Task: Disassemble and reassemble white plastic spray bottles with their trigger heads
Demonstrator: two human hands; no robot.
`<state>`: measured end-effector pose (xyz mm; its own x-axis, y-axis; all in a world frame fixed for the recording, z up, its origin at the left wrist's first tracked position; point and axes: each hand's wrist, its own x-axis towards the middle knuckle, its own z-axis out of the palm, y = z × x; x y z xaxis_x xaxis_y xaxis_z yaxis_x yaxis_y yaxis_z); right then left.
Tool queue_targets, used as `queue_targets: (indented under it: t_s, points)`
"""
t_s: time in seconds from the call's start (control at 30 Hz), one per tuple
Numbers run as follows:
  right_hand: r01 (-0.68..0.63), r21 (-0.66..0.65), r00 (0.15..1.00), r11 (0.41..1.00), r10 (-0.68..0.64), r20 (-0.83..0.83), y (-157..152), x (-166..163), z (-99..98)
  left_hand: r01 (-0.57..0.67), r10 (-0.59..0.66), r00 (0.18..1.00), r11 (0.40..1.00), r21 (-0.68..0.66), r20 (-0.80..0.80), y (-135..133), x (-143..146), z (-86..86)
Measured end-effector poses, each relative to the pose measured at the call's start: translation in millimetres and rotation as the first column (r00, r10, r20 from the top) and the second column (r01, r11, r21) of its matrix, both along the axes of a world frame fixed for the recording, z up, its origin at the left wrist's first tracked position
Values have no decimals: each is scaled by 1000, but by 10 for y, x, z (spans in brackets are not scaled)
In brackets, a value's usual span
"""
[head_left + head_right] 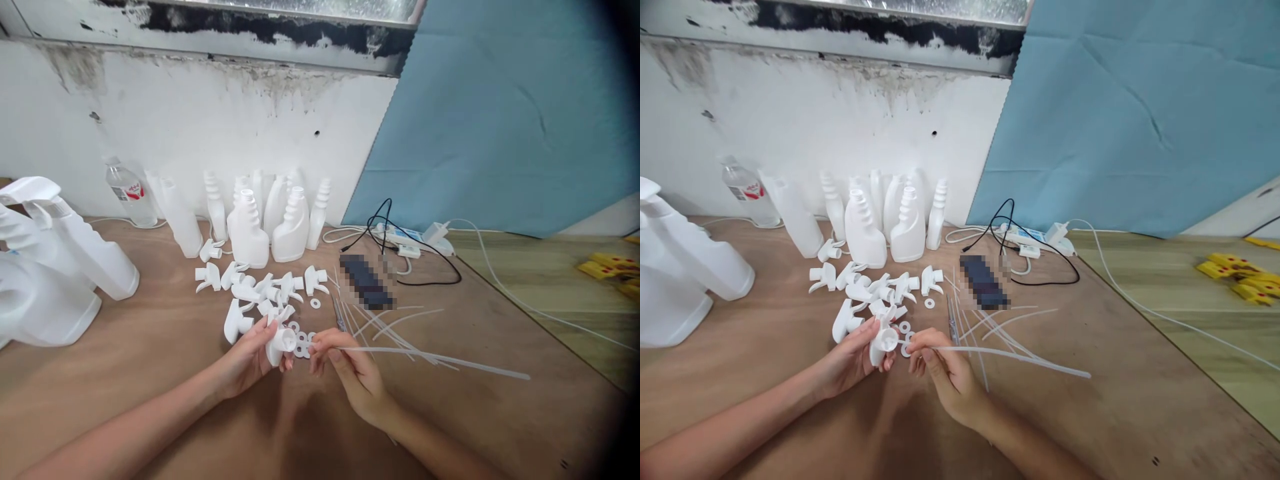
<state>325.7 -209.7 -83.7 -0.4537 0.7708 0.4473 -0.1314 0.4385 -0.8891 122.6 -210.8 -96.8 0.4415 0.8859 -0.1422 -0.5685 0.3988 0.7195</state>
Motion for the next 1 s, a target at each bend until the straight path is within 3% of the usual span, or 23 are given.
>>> queue_targets:
  t_s: [0.3, 0.5, 0.63, 1.0]
  points:
    - [4, 37, 994, 999, -8, 109, 9, 2, -17, -13, 15, 998, 1000, 25, -68, -63, 53, 70]
    - [-15, 80, 999, 997, 12, 41, 12, -29, 19, -8, 9, 998, 1000, 24, -64, -93, 81, 68]
    - [-47, 126, 995, 991, 35, 93, 36, -21, 19, -10, 11, 997, 1000, 19, -80, -89, 72, 63]
    - [49, 91, 991, 995, -60, 121, 9, -71, -65, 16, 0, 984, 996, 84, -179, -145, 105, 32]
